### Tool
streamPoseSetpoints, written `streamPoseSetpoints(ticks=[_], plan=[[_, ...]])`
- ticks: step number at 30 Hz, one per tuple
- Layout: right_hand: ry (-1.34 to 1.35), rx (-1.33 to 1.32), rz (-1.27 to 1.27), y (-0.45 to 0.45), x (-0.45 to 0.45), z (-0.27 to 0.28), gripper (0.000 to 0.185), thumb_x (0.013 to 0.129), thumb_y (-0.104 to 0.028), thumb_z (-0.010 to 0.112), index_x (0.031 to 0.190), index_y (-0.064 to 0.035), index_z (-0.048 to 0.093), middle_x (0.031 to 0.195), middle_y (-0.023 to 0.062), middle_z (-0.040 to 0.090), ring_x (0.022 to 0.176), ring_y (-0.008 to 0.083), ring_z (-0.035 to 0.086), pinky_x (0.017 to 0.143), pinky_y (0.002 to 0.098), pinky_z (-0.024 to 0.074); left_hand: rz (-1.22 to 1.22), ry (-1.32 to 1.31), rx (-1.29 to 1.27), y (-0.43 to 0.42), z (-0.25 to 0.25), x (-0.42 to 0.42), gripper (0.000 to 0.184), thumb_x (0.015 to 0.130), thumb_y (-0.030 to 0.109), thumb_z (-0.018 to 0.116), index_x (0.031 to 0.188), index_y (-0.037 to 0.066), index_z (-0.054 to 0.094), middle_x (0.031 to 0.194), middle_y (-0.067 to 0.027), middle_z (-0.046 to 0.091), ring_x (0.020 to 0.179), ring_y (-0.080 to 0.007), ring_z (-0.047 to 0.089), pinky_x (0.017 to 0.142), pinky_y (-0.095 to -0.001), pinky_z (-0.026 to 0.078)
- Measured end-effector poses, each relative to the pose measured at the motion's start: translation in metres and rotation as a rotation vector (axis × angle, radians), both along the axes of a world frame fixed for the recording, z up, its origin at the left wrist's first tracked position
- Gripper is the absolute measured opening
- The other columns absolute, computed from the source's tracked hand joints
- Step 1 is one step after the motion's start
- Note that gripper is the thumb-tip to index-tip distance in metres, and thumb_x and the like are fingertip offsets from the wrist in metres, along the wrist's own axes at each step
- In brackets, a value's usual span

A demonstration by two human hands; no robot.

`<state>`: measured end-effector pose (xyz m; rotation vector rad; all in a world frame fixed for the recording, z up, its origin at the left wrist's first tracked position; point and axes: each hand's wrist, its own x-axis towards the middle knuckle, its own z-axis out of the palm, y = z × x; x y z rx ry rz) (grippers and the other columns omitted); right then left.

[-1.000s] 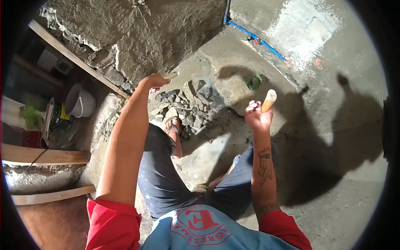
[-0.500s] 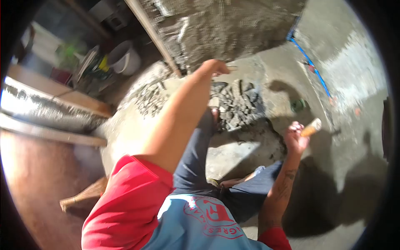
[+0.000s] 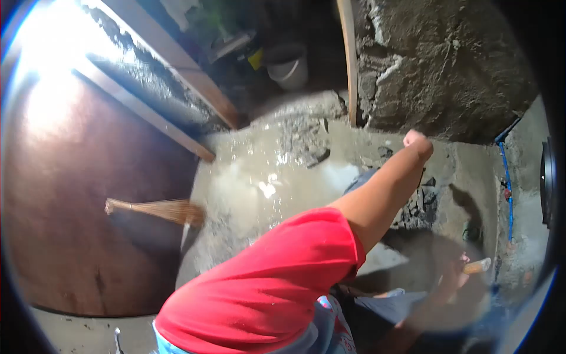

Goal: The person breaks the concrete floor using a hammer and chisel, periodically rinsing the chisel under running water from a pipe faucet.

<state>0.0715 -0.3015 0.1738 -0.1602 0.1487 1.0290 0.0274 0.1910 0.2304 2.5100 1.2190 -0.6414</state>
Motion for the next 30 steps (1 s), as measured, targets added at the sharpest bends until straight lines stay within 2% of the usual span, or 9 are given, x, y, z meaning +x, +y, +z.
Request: streamPoseSetpoints(ticks=[2,3,6,15,17,21,24,26,30], plan=[[-0.1,0.013,-0.085,0.014,-0.015,0.004,0.019,0.09,-0.014,0.049,0.094,0.0028,0.055,0.091,0.0103,0.057,0.085,0.0196,0.056,0.083,0.0335,0.0481,-0.111,-0.059,-0.151,-0.003,0.021,-0.023,0.033,0.062,0.041,0.075,0.086,0.019,0.071,0.086,0.005,0.067,0.067,-0.0126,0.062,0.05,-0.0343,0.05],[-0.078,0.022,-0.101,0.016,-0.019,0.003,0.019,0.09,-0.015,0.049,0.094,0.0028,0.055,0.092,0.0104,0.057,0.084,0.0195,0.056,0.083,0.0335,0.0483,-0.17,-0.025,-0.183,-0.005,0.027,-0.028,0.031,0.077,0.043,0.061,0.087,0.014,0.068,0.078,-0.0017,0.066,0.074,-0.0188,0.063,0.071,-0.0349,0.05],[-0.09,0.011,-0.131,0.019,-0.03,0.02,0.019,0.09,-0.015,0.05,0.093,0.0029,0.055,0.095,0.0109,0.056,0.084,0.0195,0.055,0.081,0.0332,0.0487,-0.225,0.06,-0.494,0.007,0.003,-0.01,0.035,0.081,0.044,0.055,0.078,0.009,0.062,0.071,-0.0014,0.059,0.065,-0.0185,0.055,0.066,-0.0363,0.047],[-0.123,-0.085,-0.333,0.014,-0.024,-0.007,0.023,0.088,-0.017,0.049,0.089,0.005,0.056,0.098,0.0177,0.054,0.083,0.0238,0.055,0.076,0.0349,0.0492,-0.314,0.08,-0.321,-0.008,0.044,-0.031,0.045,0.082,0.047,0.05,0.088,0.004,0.063,0.084,-0.0073,0.062,0.073,-0.0234,0.056,0.07,-0.0381,0.047],[-0.052,-0.07,-0.339,0.02,-0.028,0.012,0.024,0.089,-0.017,0.047,0.088,0.0058,0.055,0.099,0.0193,0.052,0.08,0.0246,0.055,0.074,0.0348,0.0503,-0.252,0.136,-0.331,-0.013,0.049,-0.032,0.042,0.08,0.038,0.051,0.111,0.012,0.06,0.108,-0.0049,0.063,0.096,-0.0188,0.06,0.083,-0.0353,0.047],[-0.09,-0.004,-0.343,0.021,-0.028,0.01,0.024,0.089,-0.016,0.046,0.088,0.0065,0.055,0.1,0.0204,0.051,0.081,0.0249,0.054,0.075,0.035,0.05,-0.276,0.142,-0.341,-0.018,0.06,-0.038,0.042,0.08,0.038,0.051,0.111,0.011,0.06,0.11,-0.0058,0.063,0.094,-0.0194,0.061,0.083,-0.0347,0.047],[-0.237,-0.188,-0.467,0.02,-0.028,0.006,0.02,0.089,-0.015,0.05,0.087,0.0039,0.056,0.097,0.019,0.054,0.08,0.0238,0.055,0.072,0.0347,0.05,-0.266,0.118,-0.344,-0.021,0.063,-0.038,0.042,0.08,0.038,0.052,0.111,0.01,0.06,0.109,-0.0058,0.063,0.093,-0.0195,0.06,0.083,-0.0344,0.047],[-0.017,-0.087,-0.388,0.016,-0.021,0.003,0.017,0.087,-0.013,0.053,0.084,0.0031,0.056,0.093,0.0178,0.054,0.077,0.0225,0.055,0.069,0.0338,0.0501,-0.279,0.116,-0.341,-0.02,0.058,-0.036,0.042,0.08,0.038,0.052,0.111,0.01,0.06,0.108,-0.0056,0.063,0.092,-0.0192,0.06,0.082,-0.0343,0.047],[0.001,-0.134,-0.446,0.023,-0.031,0.022,0.017,0.087,-0.014,0.053,0.082,0.0028,0.055,0.091,0.0166,0.054,0.075,0.0219,0.054,0.069,0.0335,0.0498,-0.284,0.171,-0.328,-0.021,0.063,-0.035,0.042,0.079,0.036,0.05,0.11,0.009,0.059,0.106,-0.0054,0.063,0.089,-0.0183,0.06,0.08,-0.0342,0.047]])
